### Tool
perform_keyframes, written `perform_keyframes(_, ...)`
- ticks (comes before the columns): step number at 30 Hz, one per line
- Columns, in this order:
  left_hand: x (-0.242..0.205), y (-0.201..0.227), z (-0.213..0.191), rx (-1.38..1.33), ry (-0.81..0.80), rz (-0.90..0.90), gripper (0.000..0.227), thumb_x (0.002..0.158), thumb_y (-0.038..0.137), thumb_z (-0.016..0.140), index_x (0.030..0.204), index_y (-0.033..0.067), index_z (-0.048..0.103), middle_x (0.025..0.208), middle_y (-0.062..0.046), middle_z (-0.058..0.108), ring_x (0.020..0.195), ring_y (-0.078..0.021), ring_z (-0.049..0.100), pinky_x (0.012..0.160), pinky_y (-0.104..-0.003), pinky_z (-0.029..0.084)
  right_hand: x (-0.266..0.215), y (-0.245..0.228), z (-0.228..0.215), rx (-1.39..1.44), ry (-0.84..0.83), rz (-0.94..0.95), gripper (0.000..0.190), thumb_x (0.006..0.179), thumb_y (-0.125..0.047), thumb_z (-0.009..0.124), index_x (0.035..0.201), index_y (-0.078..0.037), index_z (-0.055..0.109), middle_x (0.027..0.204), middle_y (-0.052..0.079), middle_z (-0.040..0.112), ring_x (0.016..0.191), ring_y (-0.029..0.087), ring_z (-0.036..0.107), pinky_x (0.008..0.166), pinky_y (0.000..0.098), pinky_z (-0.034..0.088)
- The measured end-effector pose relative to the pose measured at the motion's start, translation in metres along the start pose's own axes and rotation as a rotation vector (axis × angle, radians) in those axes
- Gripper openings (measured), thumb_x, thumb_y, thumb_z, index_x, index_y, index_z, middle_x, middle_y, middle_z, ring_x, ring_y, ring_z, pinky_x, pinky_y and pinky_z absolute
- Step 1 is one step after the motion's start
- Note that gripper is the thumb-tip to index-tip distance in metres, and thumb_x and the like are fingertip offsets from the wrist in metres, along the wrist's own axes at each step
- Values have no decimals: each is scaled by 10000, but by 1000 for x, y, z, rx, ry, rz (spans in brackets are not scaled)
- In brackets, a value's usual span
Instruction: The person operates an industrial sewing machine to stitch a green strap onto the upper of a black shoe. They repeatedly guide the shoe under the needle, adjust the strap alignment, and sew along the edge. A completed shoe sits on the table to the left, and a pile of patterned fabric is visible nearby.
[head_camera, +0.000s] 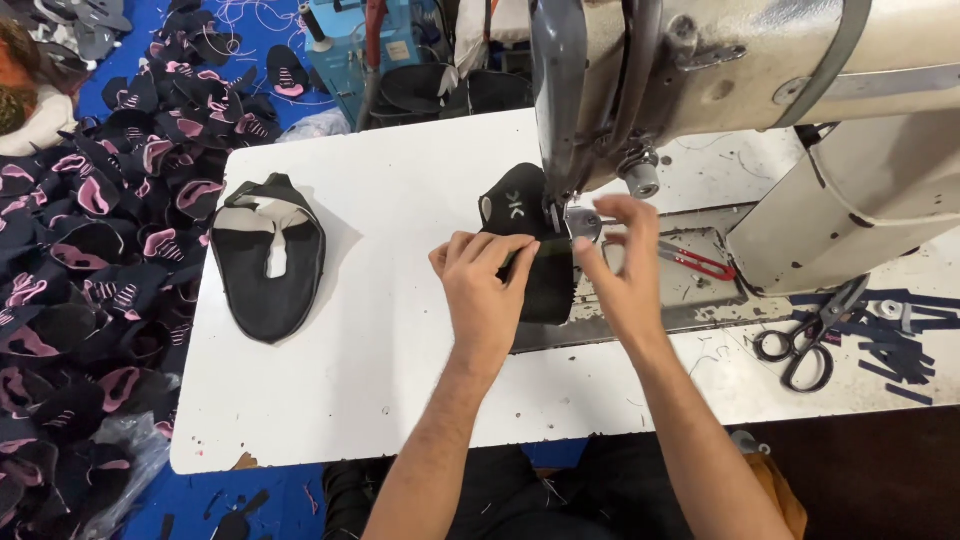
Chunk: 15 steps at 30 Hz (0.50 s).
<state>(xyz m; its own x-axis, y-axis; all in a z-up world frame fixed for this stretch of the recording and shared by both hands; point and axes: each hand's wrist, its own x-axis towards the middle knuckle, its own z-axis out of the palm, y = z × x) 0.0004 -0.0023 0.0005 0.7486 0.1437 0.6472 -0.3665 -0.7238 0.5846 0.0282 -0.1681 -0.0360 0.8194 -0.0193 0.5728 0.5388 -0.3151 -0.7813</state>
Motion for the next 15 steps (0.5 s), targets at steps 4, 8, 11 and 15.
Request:
perform_keyframes(4,-1,-2,2,5,5,0,79,859,148,827,911,123,773,878,17,692,908,-207,593,935,-387,406,3,14,10,398,-161,356,467,943,-194,658,1374,-95,506,1240,-10,576,1092,83,538,965,254,442)
perform_keyframes(8,0,-6,-1,-111,7,-128,236,861,131,813,1058,95,687,1095,-110,605,1025,-280,556,946,-391,449,-2,16,15,456,-99,381,456,942,-155,673,1369,-97,524,1231,-8,543,1038,99,495,937,264,417)
perform_keyframes(11,-2,-16,6,-353,-40,-271,279,912,104,763,1139,69,604,1134,-93,631,1047,-235,615,944,-362,497,-2,13,19,533,-73,381,443,933,-121,650,1355,-99,517,1228,-7,541,1097,91,509,991,256,416)
perform_keyframes(15,-2,-15,11,-499,-47,-363,265,940,73,721,1156,43,570,1098,-68,658,1011,-215,654,918,-330,523,0,15,22,567,-48,391,447,910,-70,627,1342,-103,518,1221,-4,538,1113,104,501,1009,257,410)
